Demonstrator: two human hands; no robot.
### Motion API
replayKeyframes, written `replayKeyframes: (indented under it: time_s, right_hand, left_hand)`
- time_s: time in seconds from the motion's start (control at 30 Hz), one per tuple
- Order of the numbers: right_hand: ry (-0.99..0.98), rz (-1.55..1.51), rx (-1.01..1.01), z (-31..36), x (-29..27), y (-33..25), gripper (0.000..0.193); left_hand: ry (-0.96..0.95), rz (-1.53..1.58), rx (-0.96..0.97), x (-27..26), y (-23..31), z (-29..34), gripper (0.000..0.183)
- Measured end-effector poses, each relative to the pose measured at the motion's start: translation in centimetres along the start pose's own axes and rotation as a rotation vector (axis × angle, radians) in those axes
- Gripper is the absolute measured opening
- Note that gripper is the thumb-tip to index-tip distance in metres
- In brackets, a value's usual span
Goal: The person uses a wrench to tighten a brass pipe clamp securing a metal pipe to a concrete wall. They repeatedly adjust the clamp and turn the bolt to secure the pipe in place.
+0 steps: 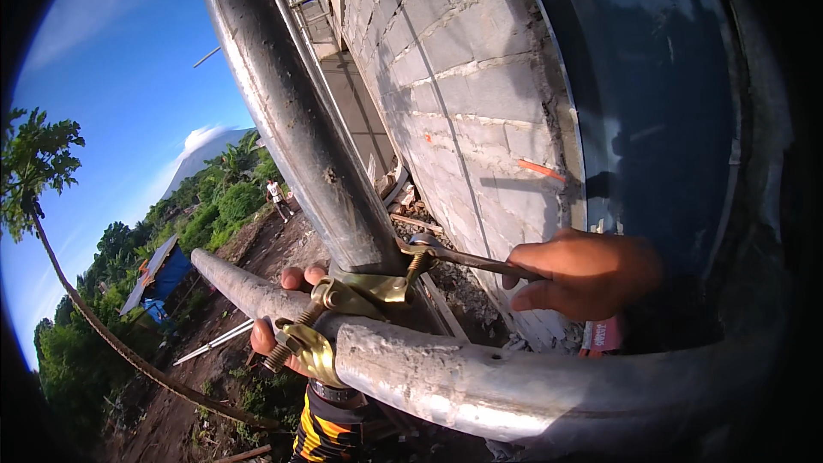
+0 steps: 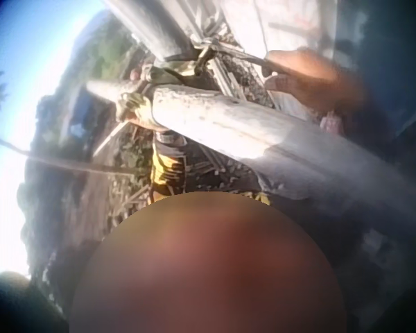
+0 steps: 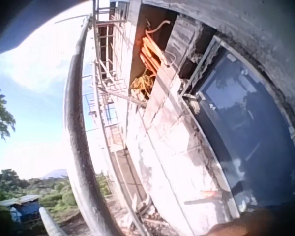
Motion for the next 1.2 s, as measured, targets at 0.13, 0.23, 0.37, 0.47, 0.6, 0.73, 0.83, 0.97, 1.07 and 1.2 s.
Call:
replayKeyframes:
  time_s: [0.13,0.23,0.37,0.47,0.6,0.73,0.83,0.97,1.07,1.2]
  right_hand:
    - [0.205,1.043,-0.142,1.0,-4.6,-4.9,0.017]
    - [0.504,1.371,-0.551,0.6,-5.9,-9.2,0.017]
    - [0.783,1.445,-1.165,-1.7,-7.5,-10.3,0.019]
    - [0.938,1.306,-1.313,-3.8,-7.8,-9.8,0.019]
    - [0.95,1.152,-1.339,-7.7,-7.9,-9.4,0.025]
    - [1.038,0.816,-1.338,-9.0,-8.1,-7.5,0.022]
    - [1.106,0.658,-1.322,-10.8,-7.7,-6.1,0.023]
    - [0.749,0.304,-1.336,-15.8,-5.9,-5.6,0.036]
    - [0.5,-0.134,-1.271,-18.4,-2.1,-4.7,0.038]
    - [0.413,-0.227,-1.058,-18.7,4.8,-2.3,0.035]
  left_hand:
    - [-0.014,0.005,-0.01,0.3,-0.2,0.1,0.057]
    - [-0.033,0.027,-0.019,0.6,-0.3,0.0,0.057]
    - [-0.073,0.059,-0.036,1.0,-0.4,-0.2,0.056]
    - [-0.115,0.08,-0.052,1.5,-0.5,-0.4,0.056]
    - [-0.094,0.041,-0.026,1.4,-0.4,-0.3,0.055]
    - [-0.066,0.035,-0.007,1.2,-0.2,-0.2,0.055]
    - [-0.059,0.016,0.013,1.1,0.0,-0.2,0.055]
    - [-0.047,-0.001,0.027,0.9,0.2,-0.5,0.056]
    - [-0.042,-0.006,0.038,0.8,0.4,-0.2,0.056]
    - [-0.035,-0.018,0.057,0.6,0.6,0.0,0.056]
Point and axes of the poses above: each hand's wrist, its own z-axis away from the middle knuckle, its own x-axis out of the palm, y = z × x, the point moved 9 cm from there along -z, towards the middle knuckle, and after that the axes turned 2 degrees about -x, right-handed, at the moved point
